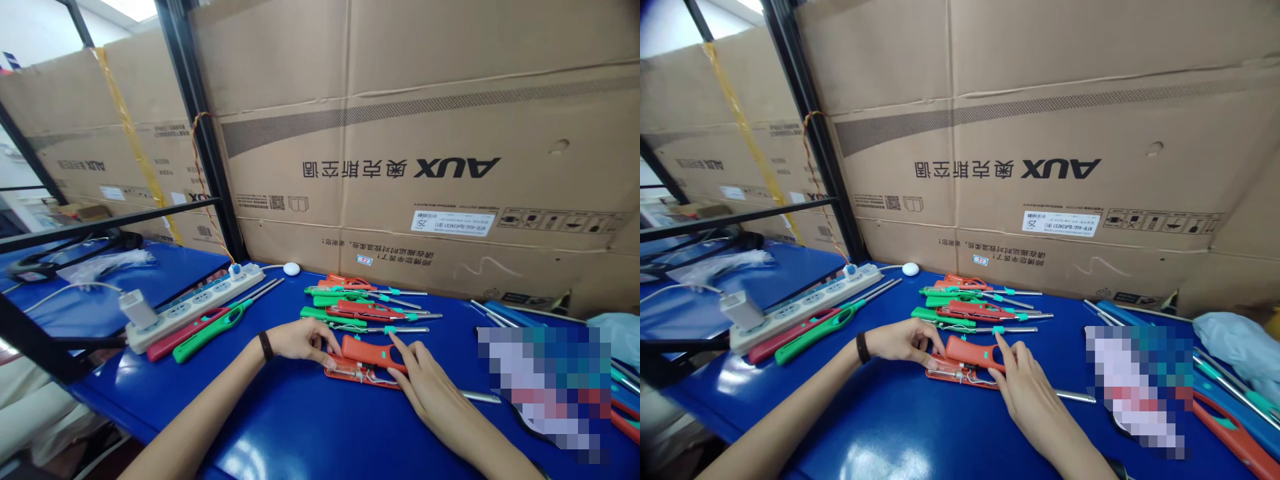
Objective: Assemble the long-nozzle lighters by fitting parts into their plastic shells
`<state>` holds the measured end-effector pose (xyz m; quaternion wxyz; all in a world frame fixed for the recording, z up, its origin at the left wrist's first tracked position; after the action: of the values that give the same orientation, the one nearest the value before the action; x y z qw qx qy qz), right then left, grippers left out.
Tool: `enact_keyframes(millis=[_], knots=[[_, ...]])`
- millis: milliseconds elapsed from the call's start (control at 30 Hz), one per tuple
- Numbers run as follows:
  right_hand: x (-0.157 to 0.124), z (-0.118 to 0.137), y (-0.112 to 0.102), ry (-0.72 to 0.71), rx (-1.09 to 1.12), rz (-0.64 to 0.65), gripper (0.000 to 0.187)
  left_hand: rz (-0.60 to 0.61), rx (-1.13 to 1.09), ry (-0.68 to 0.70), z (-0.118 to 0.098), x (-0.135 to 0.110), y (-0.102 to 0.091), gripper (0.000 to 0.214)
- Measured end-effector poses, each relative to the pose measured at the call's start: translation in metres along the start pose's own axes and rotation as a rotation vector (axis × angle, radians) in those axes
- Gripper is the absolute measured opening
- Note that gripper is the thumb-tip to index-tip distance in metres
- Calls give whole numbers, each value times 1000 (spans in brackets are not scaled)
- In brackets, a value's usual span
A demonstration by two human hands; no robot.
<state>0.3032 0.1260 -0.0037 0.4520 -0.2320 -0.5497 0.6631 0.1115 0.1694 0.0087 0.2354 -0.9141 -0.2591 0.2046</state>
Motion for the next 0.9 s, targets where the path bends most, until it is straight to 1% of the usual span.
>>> enact_keyframes(millis=[100,200,333,433,667,800,900], knots=[[1,0,1,-2,-21,-1,53,-21,-8,-14,1,1,-1,54],[1,-1,2,4,-28,13,53,-13,-9,-28,0,2,0,52],[1,1,-1,14,-16,28,51,6,3,-42,-2,1,0,48],[0,3,-4,18,-10,36,50,-5,23,-41,-4,-1,0,43],[0,2,-9,31,16,-3,48,-47,95,-15,-10,-7,-4,32],[0,3,-15,40,39,-23,46,-83,142,-1,-19,-15,-11,38],[-1,9,-18,33,52,-3,42,-166,164,20,-27,-22,-18,57]])
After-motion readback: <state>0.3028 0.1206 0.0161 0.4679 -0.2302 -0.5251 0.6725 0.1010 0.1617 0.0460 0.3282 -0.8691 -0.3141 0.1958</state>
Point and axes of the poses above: each hand's wrist, its own x-axis towards the middle knuckle, its own y-axis out of the palm, z = x × y, the point moved 8 cm from there along x, towards the middle knuckle, and after that the axes turned 10 degrees about z, right-handed, at the moved point
